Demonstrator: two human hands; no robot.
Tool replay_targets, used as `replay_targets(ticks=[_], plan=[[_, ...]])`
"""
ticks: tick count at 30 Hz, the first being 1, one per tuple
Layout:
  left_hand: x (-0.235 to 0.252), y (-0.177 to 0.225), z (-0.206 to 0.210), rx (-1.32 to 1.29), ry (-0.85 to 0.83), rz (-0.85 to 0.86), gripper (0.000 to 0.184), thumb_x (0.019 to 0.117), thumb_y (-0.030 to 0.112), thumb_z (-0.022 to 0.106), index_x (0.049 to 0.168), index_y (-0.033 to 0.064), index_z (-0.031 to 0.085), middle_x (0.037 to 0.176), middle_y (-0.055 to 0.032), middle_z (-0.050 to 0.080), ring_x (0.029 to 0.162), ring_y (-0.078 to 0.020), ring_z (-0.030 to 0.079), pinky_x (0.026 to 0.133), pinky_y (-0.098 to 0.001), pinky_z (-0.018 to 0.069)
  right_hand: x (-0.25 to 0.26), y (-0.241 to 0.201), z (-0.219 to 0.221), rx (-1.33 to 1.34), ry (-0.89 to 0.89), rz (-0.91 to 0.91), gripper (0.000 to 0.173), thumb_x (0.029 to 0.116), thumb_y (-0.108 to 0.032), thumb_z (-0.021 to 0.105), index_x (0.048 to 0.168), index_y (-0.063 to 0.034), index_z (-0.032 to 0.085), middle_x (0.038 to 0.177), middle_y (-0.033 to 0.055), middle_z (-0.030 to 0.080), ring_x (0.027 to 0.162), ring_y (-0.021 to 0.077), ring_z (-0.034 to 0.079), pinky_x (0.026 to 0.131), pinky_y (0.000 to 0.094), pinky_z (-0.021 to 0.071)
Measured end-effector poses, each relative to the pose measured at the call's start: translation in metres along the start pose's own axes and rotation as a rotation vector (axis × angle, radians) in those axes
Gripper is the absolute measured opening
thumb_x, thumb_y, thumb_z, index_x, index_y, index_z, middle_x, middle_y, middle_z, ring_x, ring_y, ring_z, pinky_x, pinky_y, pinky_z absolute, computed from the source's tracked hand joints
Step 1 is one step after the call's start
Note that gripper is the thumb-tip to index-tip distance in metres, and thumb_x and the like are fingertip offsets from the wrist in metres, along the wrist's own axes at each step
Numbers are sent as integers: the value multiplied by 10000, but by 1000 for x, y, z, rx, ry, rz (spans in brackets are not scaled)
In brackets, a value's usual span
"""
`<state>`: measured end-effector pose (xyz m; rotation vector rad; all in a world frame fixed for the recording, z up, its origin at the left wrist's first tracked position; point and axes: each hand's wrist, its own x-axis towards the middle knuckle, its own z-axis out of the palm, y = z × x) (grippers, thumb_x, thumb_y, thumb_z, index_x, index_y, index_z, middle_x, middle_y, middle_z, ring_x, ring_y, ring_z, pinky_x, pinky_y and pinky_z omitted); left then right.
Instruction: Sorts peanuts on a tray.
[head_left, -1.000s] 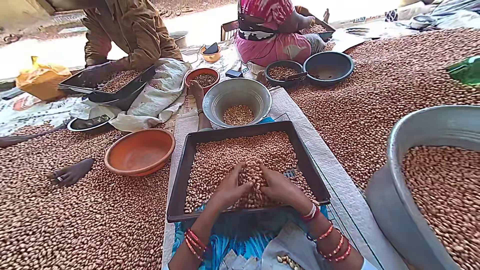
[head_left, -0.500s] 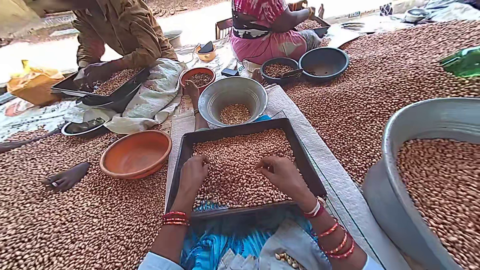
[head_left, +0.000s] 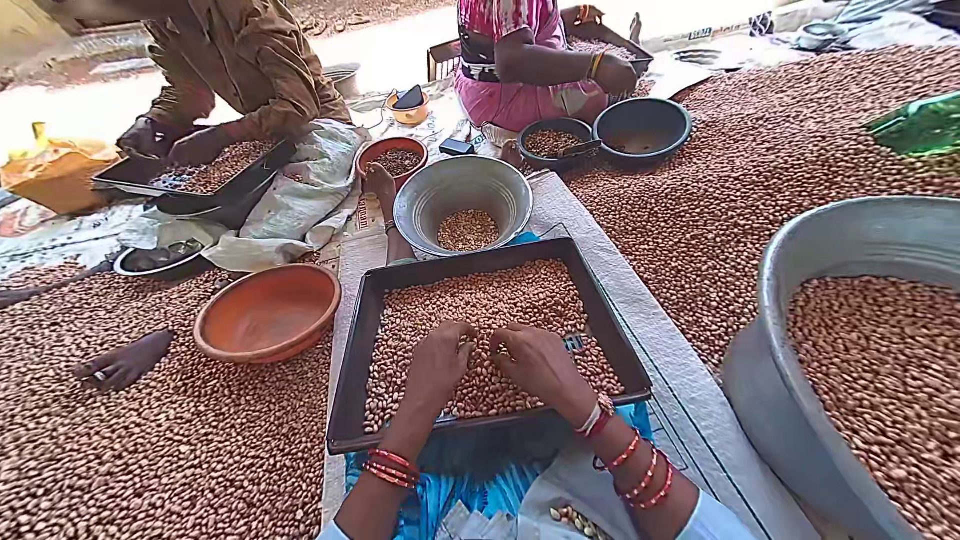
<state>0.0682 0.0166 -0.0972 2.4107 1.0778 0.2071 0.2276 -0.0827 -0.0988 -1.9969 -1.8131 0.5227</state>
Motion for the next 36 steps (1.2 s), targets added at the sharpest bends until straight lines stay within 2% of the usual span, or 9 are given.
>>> replay_targets(ticks=[3,6,11,16,24,28,30,32,36], plan=[[1,-10,-6,-212,121,4,185,957,132,666,1084,21,744,801,-71,660,666,-154,583,663,-335,502,-3,14,-9,205,127,32,236,956,-232,650,1102,-63,726,879,99,732,792,264,705,725,486,547],[-4,-32,-22,-633,125,-15,239,922,61,506,1132,-1,600,832,26,600,613,2,537,568,-175,462,-8,28,-18,436,306,95,267,909,-115,584,1150,-17,642,916,66,682,716,132,640,648,316,532],[-15,-29,-20,-236,46,-98,179,958,71,620,1096,57,734,801,-45,634,651,-133,536,645,-330,466,-9,16,-21,340,123,66,203,956,-195,620,1075,-63,718,718,24,566,628,148,502,617,354,433],[-15,-15,-1,16,8,-101,231,963,79,663,1175,41,746,1160,-194,725,1095,-372,695,974,-547,529,-5,-7,7,66,-11,-53,186,970,-167,649,1083,-62,753,1021,165,734,973,345,713,826,526,554],[-14,-17,-6,39,-110,-164,209,989,120,631,1129,-5,726,1012,-208,711,921,-362,688,878,-533,535,2,-20,8,-24,-207,55,253,999,-164,596,1198,-24,664,1138,209,689,1061,382,682,855,547,530],[-22,-37,-25,-361,-286,-19,134,986,108,655,1063,15,714,924,-73,731,819,-157,712,821,-355,592,-3,-19,2,78,-256,-1,236,986,-158,604,1147,-1,674,1015,214,698,977,383,685,840,554,521],[-32,-51,-40,-798,-531,216,143,997,148,628,1068,73,726,959,13,764,879,-84,737,854,-283,614,-12,-13,-16,387,-325,-194,197,971,-144,678,1085,10,722,869,136,716,781,233,669,741,427,526],[-36,-59,-52,-1019,-679,336,231,1031,240,625,1196,115,728,1098,-6,772,974,-118,748,880,-292,621,-20,-2,-32,697,-421,-346,220,991,-122,677,1160,15,709,1022,70,765,915,75,716,856,278,582],[-31,-70,-68,-395,-203,-123,237,993,86,628,1226,53,660,1060,-69,733,806,-176,736,716,-360,626,-33,29,-54,281,-240,59,298,1023,-190,642,1281,-46,681,1150,117,747,1036,226,718,938,430,554]])
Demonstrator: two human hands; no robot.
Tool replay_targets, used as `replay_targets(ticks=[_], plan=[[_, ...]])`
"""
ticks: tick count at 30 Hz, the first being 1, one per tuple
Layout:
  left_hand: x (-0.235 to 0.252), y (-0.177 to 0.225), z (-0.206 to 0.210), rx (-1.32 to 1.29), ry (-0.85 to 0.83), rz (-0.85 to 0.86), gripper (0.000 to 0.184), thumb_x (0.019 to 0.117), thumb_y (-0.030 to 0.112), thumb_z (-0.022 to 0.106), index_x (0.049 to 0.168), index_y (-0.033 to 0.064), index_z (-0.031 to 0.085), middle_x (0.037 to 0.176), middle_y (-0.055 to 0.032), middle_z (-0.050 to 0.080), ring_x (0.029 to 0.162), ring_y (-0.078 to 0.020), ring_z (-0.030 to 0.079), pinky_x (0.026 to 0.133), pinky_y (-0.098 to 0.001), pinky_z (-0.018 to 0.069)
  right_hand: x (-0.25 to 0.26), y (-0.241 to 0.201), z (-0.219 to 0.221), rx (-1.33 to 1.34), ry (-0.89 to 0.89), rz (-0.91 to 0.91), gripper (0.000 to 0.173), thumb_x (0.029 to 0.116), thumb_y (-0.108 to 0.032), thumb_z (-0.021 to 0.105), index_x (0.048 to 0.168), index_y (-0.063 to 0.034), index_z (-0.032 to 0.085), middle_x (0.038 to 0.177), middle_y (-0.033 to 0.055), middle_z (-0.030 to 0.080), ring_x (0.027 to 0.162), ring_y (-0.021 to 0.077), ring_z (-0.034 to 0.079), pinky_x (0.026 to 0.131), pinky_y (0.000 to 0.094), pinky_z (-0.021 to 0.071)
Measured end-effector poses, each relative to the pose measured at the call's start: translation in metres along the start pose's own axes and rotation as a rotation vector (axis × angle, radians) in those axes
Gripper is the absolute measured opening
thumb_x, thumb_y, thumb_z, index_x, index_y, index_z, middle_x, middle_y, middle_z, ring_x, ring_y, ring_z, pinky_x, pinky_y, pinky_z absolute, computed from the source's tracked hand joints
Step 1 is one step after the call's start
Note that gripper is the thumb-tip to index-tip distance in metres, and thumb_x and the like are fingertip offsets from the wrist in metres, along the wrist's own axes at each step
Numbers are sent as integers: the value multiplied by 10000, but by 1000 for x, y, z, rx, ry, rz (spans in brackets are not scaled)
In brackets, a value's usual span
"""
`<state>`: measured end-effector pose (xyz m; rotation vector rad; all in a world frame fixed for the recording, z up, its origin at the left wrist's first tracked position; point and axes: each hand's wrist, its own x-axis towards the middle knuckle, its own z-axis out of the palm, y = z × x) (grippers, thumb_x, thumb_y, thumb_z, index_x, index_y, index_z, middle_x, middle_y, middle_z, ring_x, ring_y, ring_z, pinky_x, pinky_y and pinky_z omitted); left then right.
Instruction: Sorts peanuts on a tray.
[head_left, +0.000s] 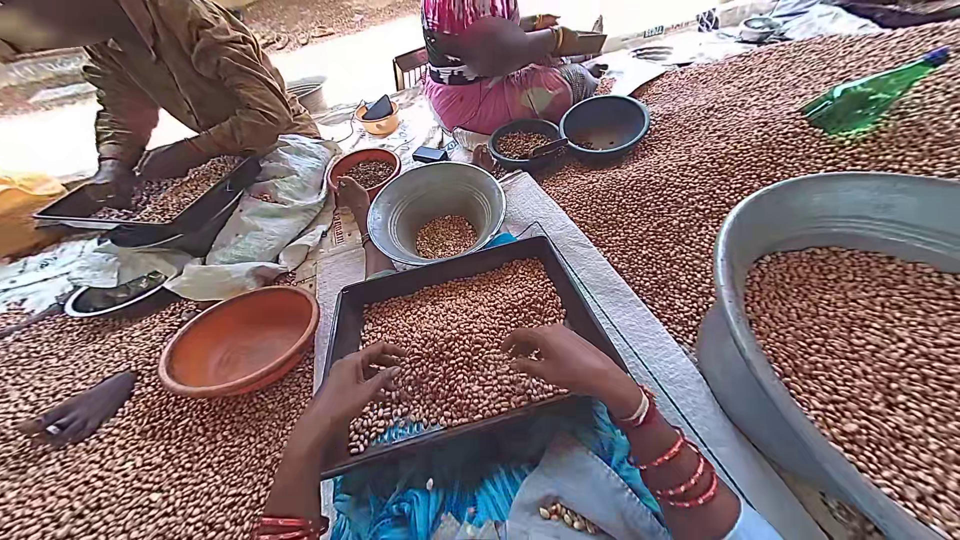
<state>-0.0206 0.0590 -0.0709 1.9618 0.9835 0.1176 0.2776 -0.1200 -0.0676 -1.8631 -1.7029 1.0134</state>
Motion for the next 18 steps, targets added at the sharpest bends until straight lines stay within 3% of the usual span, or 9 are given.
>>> replay_targets(ticks=[1,3,5,8,11,13,14,16,18], plan=[[8,0,0,254,94,-150,277,993,122,671,1265,70,673,1113,-113,735,899,-265,728,818,-470,586,0,5,-2,-163,28,181,321,1014,-207,637,1290,-49,675,1183,164,724,1106,325,687,963,525,516],[19,1,12,579,125,-349,354,977,164,687,1323,89,668,1271,-198,684,1172,-419,649,1003,-635,467,4,10,3,-345,-8,424,358,987,-212,654,1284,-11,655,1246,246,666,1217,437,609,983,610,471],[24,11,32,710,67,-397,424,972,123,656,1390,68,613,1395,-214,605,1271,-440,589,1036,-631,460,7,7,13,-375,-53,446,405,970,-231,685,1293,9,631,1257,256,653,1224,443,604,978,607,476],[25,34,64,703,-59,-365,565,938,53,656,1473,-7,487,1439,-240,555,1299,-434,569,1060,-587,461,15,-12,36,-298,-103,348,432,986,-168,626,1365,21,543,1228,256,655,1178,428,633,952,597,487],[27,45,77,490,-142,-322,742,911,44,677,1559,-37,324,1404,-288,565,1311,-435,560,1097,-573,430,29,-34,55,-150,-91,238,562,980,-136,626,1479,5,408,1307,256,602,1184,412,631,971,568,498],[24,35,77,159,-85,-231,696,868,2,689,1494,-69,393,1342,-304,581,1267,-394,581,1072,-543,452,36,-39,59,20,-45,67,636,983,-151,666,1545,-30,395,1396,250,565,1245,389,607,1034,548,484],[20,32,76,-53,-28,-196,650,851,-38,682,1446,-91,426,1308,-269,591,1207,-310,607,1030,-462,494,38,-37,58,119,-5,-35,622,977,-151,691,1535,-44,438,1421,237,574,1272,366,602,1071,530,470],[15,30,72,-398,85,-161,536,857,-97,615,1361,-71,434,1146,-136,619,967,-120,655,825,-294,569,41,-29,46,247,98,-138,482,968,-116,692,1433,-65,573,1370,176,640,1138,289,678,996,478,530],[12,27,62,-531,144,-99,541,898,-115,518,1427,-59,416,1150,-108,635,921,-67,657,799,-252,566,38,-17,28,115,260,-61,263,975,-132,655,1225,-71,711,1159,112,730,925,229,708,848,437,564]])
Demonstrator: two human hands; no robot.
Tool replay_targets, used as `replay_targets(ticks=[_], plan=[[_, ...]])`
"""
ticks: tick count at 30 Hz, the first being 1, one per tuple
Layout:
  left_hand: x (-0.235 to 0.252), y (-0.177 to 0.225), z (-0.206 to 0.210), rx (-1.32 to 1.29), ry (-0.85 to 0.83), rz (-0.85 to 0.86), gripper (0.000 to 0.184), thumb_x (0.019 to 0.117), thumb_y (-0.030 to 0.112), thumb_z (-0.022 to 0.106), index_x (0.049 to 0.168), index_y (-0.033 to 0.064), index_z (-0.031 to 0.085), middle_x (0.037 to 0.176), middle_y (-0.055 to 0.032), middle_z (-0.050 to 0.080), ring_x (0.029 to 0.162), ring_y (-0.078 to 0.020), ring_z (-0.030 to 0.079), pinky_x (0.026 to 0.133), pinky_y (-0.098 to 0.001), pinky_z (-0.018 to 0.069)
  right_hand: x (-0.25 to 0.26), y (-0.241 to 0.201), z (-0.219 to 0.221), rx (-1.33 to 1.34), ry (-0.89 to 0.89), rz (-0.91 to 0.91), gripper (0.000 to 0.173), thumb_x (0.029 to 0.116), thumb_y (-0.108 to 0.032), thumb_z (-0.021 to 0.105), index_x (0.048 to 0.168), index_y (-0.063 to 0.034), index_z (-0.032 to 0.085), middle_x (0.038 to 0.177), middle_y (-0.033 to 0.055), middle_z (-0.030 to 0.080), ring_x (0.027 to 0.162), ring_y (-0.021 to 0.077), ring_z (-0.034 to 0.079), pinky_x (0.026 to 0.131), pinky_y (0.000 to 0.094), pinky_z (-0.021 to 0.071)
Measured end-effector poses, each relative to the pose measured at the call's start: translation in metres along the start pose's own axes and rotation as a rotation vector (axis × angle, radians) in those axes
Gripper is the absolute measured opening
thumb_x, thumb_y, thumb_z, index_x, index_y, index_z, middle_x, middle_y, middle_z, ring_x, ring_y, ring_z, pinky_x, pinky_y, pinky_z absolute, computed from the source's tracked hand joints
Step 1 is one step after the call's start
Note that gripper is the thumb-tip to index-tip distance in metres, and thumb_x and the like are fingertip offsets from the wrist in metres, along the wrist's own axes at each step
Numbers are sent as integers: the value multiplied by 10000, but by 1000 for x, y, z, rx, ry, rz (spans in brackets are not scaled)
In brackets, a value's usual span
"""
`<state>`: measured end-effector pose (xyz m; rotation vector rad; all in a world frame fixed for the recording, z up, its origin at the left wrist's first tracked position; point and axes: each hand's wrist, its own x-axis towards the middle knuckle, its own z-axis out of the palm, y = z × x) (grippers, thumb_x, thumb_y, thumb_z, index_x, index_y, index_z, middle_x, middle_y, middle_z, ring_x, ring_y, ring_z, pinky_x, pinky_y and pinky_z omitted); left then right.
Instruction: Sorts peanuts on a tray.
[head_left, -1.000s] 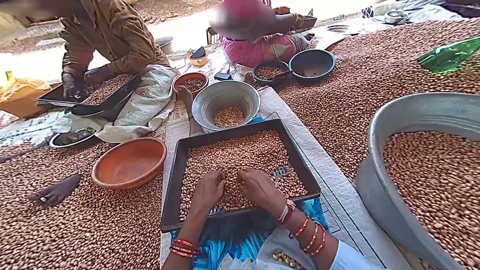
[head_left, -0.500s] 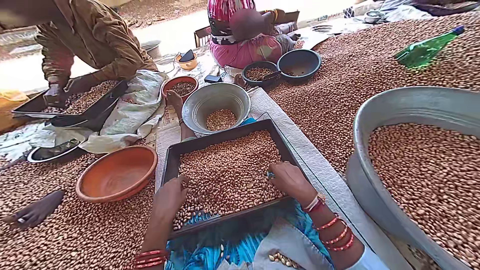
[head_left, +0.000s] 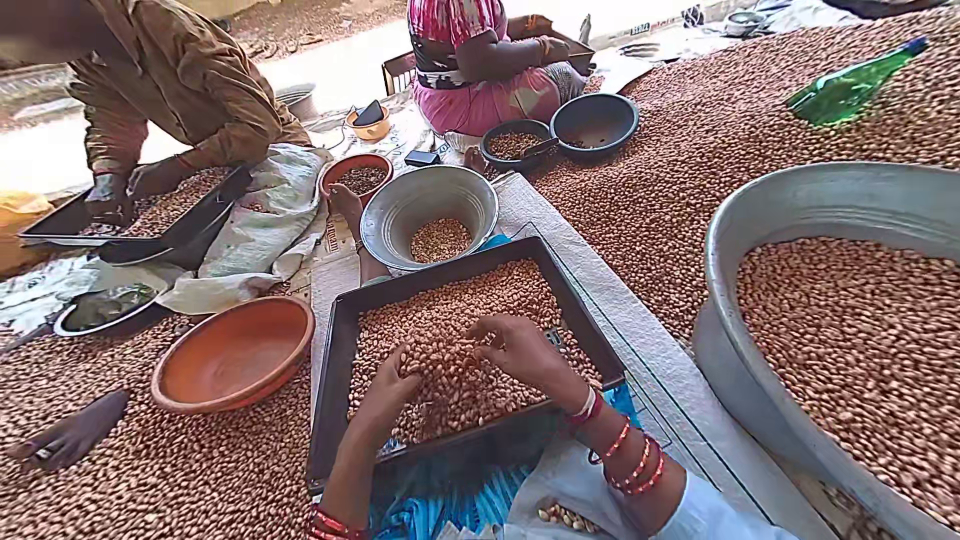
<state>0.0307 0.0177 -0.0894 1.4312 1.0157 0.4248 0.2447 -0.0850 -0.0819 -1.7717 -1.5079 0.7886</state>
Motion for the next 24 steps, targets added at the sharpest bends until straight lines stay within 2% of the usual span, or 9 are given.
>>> replay_targets(ticks=[2,5,8,10,14,17,20,22,24], plan=[[1,6,-11,107,20,93,502,913,-97,497,1411,-37,475,1199,-105,642,925,-62,666,803,-249,569,0,8,-21,-289,45,170,220,998,-155,606,1131,-58,752,1078,159,741,1014,326,702,881,531,522],[5,11,-22,405,92,211,382,969,-13,517,1336,60,598,1284,-100,646,918,-159,705,743,-355,606,4,21,-34,-534,-32,339,255,1022,-177,570,1157,-43,740,1152,209,720,1126,397,670,916,580,498],[6,15,-16,661,179,384,328,952,28,605,1262,92,690,1342,-149,641,1133,-311,669,918,-525,551,9,28,-29,-561,-77,357,259,1009,-164,586,1177,-22,724,1171,227,707,1131,415,664,922,591,499],[5,20,-4,782,183,450,281,933,34,668,1201,96,725,1318,-182,640,1200,-366,635,935,-537,549,12,31,-24,-571,-90,347,258,1007,-152,579,1175,-12,716,1160,233,706,1117,419,669,909,592,504],[13,18,25,969,169,530,164,910,62,710,1047,102,791,1166,-211,691,1144,-446,620,934,-573,517,14,33,-20,-570,-107,341,250,1000,-139,571,1168,-12,707,1150,229,708,1110,414,672,901,594,506],[19,18,40,1142,158,355,167,932,171,733,1076,104,786,1207,-213,670,1216,-445,581,944,-555,521,12,36,-21,-567,-124,336,255,989,-168,568,1148,-12,692,1120,223,709,1093,406,676,881,590,504],[24,16,44,1155,123,251,190,939,176,725,1094,80,778,1211,-206,673,1237,-425,574,981,-545,507,9,39,-23,-555,-123,330,277,974,-204,585,1153,-26,700,1118,215,716,1091,402,677,880,597,500],[25,11,34,992,135,278,178,936,172,731,1056,50,777,1114,-187,711,1120,-374,654,944,-540,526,7,40,-26,-537,-106,328,293,969,-224,592,1168,-49,717,1123,203,721,1094,396,677,877,598,497],[25,9,21,742,175,287,172,949,132,690,1069,17,733,1024,-139,738,910,-254,724,840,-458,582,5,42,-31,-473,-64,304,292,964,-252,606,1159,-67,719,1084,184,726,1062,381,683,859,593,496]])
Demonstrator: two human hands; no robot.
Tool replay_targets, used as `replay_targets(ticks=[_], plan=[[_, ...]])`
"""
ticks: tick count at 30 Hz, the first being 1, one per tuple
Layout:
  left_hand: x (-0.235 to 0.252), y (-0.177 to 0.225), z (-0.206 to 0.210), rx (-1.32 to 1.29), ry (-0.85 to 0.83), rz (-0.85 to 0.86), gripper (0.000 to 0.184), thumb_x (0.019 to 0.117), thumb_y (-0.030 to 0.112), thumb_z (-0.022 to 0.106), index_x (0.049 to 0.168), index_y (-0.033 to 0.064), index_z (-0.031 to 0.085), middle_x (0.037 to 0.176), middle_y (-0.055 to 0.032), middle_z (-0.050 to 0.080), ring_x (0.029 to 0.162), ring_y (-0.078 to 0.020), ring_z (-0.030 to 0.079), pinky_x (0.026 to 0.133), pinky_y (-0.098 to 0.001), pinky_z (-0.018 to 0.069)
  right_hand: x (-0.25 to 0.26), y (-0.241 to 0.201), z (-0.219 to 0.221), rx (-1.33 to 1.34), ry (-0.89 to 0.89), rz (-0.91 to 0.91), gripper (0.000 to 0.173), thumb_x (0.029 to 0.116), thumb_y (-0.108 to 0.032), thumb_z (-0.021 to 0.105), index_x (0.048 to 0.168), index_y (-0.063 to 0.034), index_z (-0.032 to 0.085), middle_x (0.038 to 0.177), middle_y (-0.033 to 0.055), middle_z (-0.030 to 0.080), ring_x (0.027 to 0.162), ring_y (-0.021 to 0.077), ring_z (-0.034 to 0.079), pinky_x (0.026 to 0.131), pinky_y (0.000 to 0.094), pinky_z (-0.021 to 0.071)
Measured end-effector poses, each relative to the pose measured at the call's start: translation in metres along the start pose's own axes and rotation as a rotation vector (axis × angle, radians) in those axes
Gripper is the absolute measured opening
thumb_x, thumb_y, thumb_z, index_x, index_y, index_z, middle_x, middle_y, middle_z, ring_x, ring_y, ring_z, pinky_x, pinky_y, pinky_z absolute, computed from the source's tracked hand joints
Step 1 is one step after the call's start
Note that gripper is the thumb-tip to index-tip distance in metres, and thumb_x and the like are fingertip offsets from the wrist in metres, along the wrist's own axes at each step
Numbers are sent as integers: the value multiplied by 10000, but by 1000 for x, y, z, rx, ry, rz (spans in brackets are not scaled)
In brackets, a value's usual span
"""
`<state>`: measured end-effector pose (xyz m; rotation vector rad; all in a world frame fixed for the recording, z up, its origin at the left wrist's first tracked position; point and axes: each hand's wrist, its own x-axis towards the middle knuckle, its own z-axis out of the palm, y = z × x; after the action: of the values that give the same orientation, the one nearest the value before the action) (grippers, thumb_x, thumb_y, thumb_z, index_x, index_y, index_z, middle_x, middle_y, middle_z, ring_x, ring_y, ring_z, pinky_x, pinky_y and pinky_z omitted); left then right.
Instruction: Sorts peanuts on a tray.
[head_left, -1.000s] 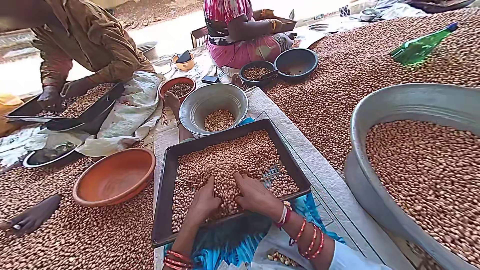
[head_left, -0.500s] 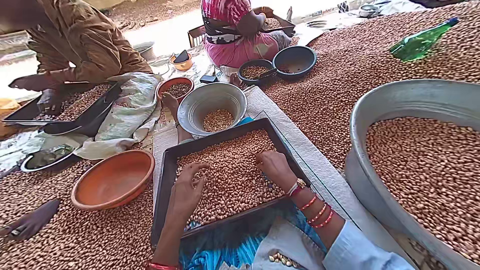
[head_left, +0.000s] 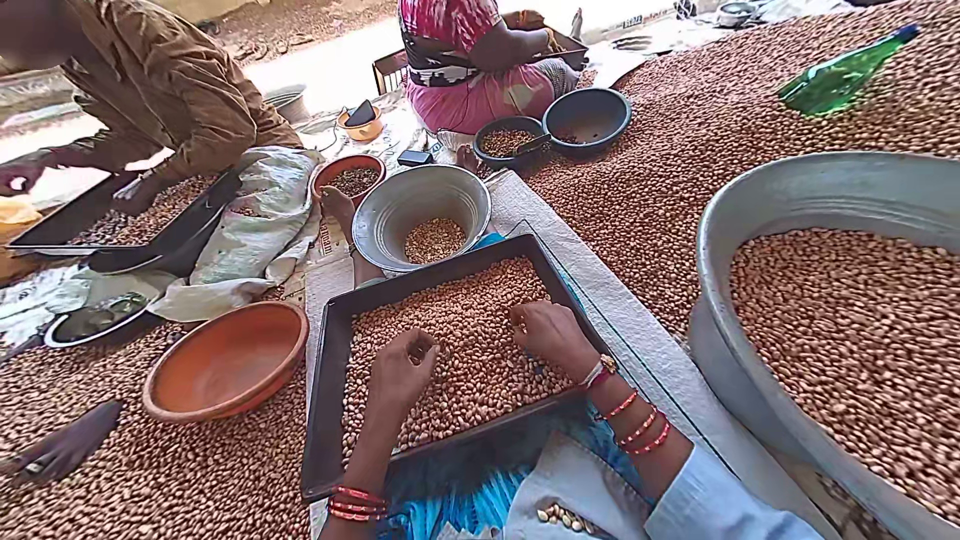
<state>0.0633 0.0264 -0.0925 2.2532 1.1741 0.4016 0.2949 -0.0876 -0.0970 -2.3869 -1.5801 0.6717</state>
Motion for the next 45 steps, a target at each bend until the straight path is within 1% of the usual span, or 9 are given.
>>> replay_targets(ticks=[6,14,18,21,25,33,36,39,45], plan=[[3,9,1,-16,-7,100,204,954,99,637,1131,42,722,714,-52,594,600,-161,518,609,-361,462,2,10,-5,463,214,-97,240,928,-223,621,1104,-99,727,951,45,724,834,180,666,766,440,520],[12,48,31,281,-220,130,246,1010,135,604,1206,34,715,1190,-202,691,1081,-378,688,936,-544,537,-9,21,-2,786,258,-21,121,930,-98,542,1003,-69,634,826,-11,650,618,65,605,599,268,528],[13,18,16,-219,-135,77,193,967,146,648,1106,26,708,752,-4,607,610,-82,523,614,-273,460,-27,14,-2,471,114,-34,156,959,-133,569,1034,-46,674,792,52,578,699,164,522,673,385,430],[3,-8,-2,-686,-175,32,262,873,80,444,1105,49,565,765,75,586,543,7,521,501,-160,447,-33,2,11,235,-3,-91,215,966,-174,625,1099,-48,737,939,157,707,878,317,662,803,521,507],[-27,-16,-17,-353,-281,-3,180,937,70,597,1085,56,698,804,58,631,627,7,525,603,-190,453,-31,-14,24,103,-96,-67,230,976,-163,650,1146,-26,721,1128,217,708,1119,399,661,930,588,496],[-50,-3,-5,153,-312,-27,186,948,148,717,1105,65,771,982,-153,722,853,-300,673,826,-482,545,-30,-18,18,61,-179,-91,227,990,-156,613,1128,-4,710,1062,222,704,1057,401,668,908,582,499],[-47,-17,-11,-205,-211,50,143,888,131,725,1016,68,740,687,55,562,569,-24,463,559,-213,405,-45,-10,-4,320,-265,-423,191,984,-191,690,1053,-22,745,902,108,737,817,216,683,776,426,529],[-47,-22,-19,-574,-181,100,198,851,126,519,1009,101,635,776,133,593,599,61,522,544,-126,439,-54,-14,-13,628,-334,-665,160,977,-155,695,1033,-20,760,910,7,760,804,-9,676,765,202,553],[-53,-4,-16,17,-380,106,145,939,113,691,1050,83,778,851,-81,697,688,-181,582,683,-392,502,-43,-41,20,145,-103,-460,198,996,-185,638,1046,-46,769,977,166,749,946,349,709,853,559,519]])
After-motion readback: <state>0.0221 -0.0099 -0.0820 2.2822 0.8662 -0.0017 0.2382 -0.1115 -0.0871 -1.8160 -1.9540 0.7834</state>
